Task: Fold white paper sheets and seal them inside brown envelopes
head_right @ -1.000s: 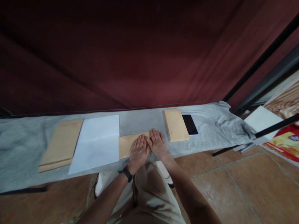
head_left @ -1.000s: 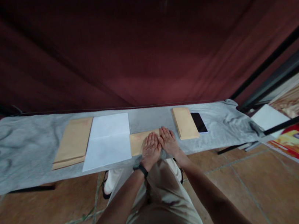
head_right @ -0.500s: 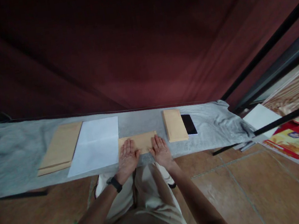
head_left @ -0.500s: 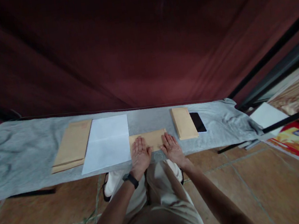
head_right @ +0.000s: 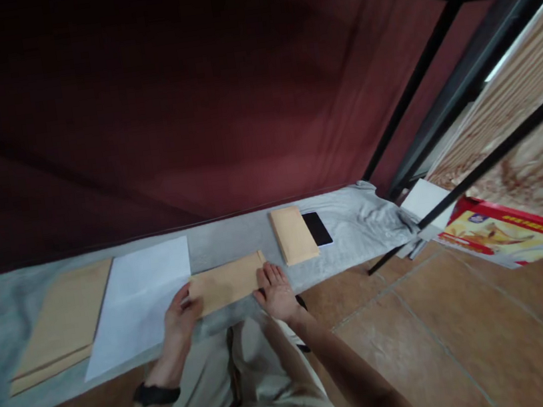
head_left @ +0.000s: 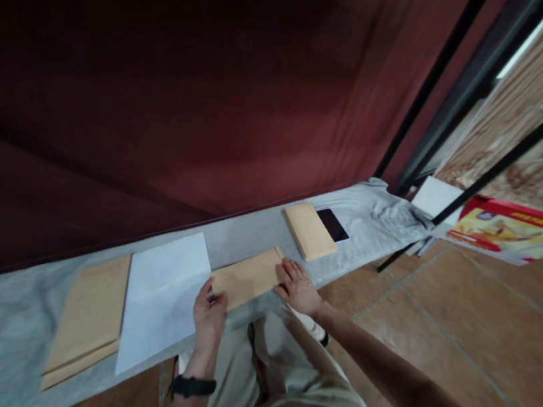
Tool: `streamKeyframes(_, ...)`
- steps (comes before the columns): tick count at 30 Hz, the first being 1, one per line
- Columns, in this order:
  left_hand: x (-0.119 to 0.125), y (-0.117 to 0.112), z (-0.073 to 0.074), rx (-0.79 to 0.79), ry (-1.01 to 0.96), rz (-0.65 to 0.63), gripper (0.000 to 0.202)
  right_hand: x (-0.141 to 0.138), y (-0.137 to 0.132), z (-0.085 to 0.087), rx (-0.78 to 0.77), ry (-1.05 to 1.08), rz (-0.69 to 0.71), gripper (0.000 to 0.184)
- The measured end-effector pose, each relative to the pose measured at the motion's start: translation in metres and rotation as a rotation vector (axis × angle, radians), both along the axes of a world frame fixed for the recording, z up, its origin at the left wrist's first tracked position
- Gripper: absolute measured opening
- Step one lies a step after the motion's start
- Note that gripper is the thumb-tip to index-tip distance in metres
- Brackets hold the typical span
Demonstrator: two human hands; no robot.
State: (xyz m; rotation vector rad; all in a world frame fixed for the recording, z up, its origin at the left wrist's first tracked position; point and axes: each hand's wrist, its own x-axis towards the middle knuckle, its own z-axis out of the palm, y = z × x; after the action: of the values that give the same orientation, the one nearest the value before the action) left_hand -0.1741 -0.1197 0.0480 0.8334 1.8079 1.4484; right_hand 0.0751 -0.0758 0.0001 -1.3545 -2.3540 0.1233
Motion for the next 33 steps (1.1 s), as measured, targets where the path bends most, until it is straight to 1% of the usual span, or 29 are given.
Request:
streamKeyframes(2, 0.0, 0.003, 0.013, 0.024, -0.127, 0.022, 0.061, 0.003, 0.003, 0.005, -0.023, 0.013, 0.014, 0.062)
streamKeyframes(4, 0.004, 0.008, 0.031, 0.063, -0.214, 0.043, 0.061, 0.007, 0.006, 0.01, -0.047, 0.036, 0.064, 0.062)
streamKeyframes(5, 0.007, 0.011, 0.041, 0.088, -0.256, 0.043, 0.061, 0.01, 0.007, 0.012, -0.062, 0.056, 0.089, 0.06)
streamKeyframes(7, 0.015, 0.016, 0.063, 0.139, -0.328, 0.021, 0.062, 0.014, 0.011, 0.016, -0.11, 0.132, 0.109, 0.049)
streamKeyframes(8, 0.019, 0.019, 0.072, 0.162, -0.362, -0.002, 0.063, 0.017, 0.014, 0.017, -0.142, 0.199, 0.094, 0.043)
streamKeyframes(10, 0.027, 0.024, 0.088, 0.225, -0.43, -0.045, 0.064, 0.022, 0.021, 0.02, -0.208, 0.41, 0.009, 0.036)
streamKeyframes(12, 0.033, 0.027, 0.094, 0.266, -0.47, -0.069, 0.062, 0.028, 0.031, 0.024, -0.264, 0.698, -0.122, 0.035)
streamKeyframes(13, 0.036, 0.028, 0.093, 0.263, -0.473, -0.071, 0.061, 0.032, 0.037, 0.027, -0.287, 0.843, -0.187, 0.035)
streamKeyframes(15, 0.04, 0.027, 0.085, 0.204, -0.453, -0.077, 0.06, 0.043, 0.047, 0.032, -0.327, 1.078, -0.289, 0.036)
streamKeyframes(16, 0.041, 0.026, 0.078, 0.159, -0.44, -0.085, 0.059, 0.05, 0.052, 0.034, -0.342, 1.155, -0.333, 0.036)
streamKeyframes(18, 0.043, 0.023, 0.063, 0.072, -0.416, -0.115, 0.058, 0.065, 0.059, 0.037, -0.357, 1.239, -0.435, 0.037)
streamKeyframes(21, 0.044, 0.016, 0.043, -0.015, -0.381, -0.146, 0.055, 0.088, 0.068, 0.036, -0.354, 1.267, -0.553, 0.038)
streamKeyframes(23, 0.043, 0.012, 0.035, -0.041, -0.361, -0.156, 0.054, 0.1, 0.072, 0.032, -0.35, 1.26, -0.589, 0.038)
streamKeyframes(27, 0.039, 0.007, 0.03, -0.058, -0.34, -0.17, 0.053, 0.112, 0.081, 0.024, -0.362, 1.229, -0.646, 0.038)
streamKeyframes(30, 0.035, 0.004, 0.026, -0.063, -0.336, -0.166, 0.054, 0.114, 0.085, 0.02, -0.357, 1.197, -0.67, 0.037)
streamKeyframes(33, 0.031, 0.002, 0.017, -0.052, -0.306, -0.139, 0.055, 0.115, 0.086, 0.019, -0.335, 1.145, -0.686, 0.036)
